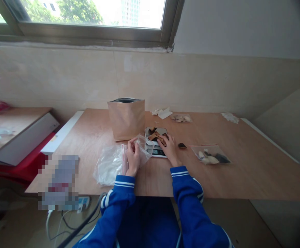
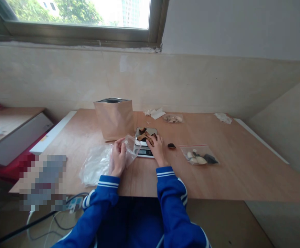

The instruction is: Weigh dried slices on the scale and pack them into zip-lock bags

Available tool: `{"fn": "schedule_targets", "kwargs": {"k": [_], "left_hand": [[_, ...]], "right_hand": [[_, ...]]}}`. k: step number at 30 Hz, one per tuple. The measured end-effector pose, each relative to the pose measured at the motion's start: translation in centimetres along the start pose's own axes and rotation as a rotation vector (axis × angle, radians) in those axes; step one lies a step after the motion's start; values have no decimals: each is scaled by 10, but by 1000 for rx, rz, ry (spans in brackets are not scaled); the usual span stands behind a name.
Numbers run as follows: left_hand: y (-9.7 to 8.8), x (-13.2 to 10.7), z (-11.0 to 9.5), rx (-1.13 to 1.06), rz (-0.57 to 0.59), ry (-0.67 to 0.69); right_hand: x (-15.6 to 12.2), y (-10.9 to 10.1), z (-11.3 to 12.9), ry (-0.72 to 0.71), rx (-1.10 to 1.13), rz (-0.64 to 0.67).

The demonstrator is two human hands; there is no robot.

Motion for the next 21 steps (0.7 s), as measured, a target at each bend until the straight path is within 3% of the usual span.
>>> {"fn": "schedule_targets", "kwargs": {"k": [7, 12, 17, 19, 21], "left_hand": [[-3, 1, 6, -41, -33, -9], [-4, 2, 3, -113, -61, -23], [-2, 0, -4, -146, -43, 17], [-2, 0, -5, -161, -40, 30], [-1, -1, -5, -172, -28, 31]], "right_hand": [[2, -12, -1, -11, -56, -102], [8, -37, 1, 83, 4, -277], [10, -56, 31, 356, 436, -379], [4, -46, 50, 575, 741, -331], [0, -32, 82, 688, 1004, -214]]}}
Point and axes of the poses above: each hand's wrist, its own x-axis towards the middle knuckle, its own y-axis out of the palm, z = x × y, the point moved 10 cm from there along x, towards the middle knuckle, and after that the axes turned 12 degrees about -z, right-handed, at the moved point
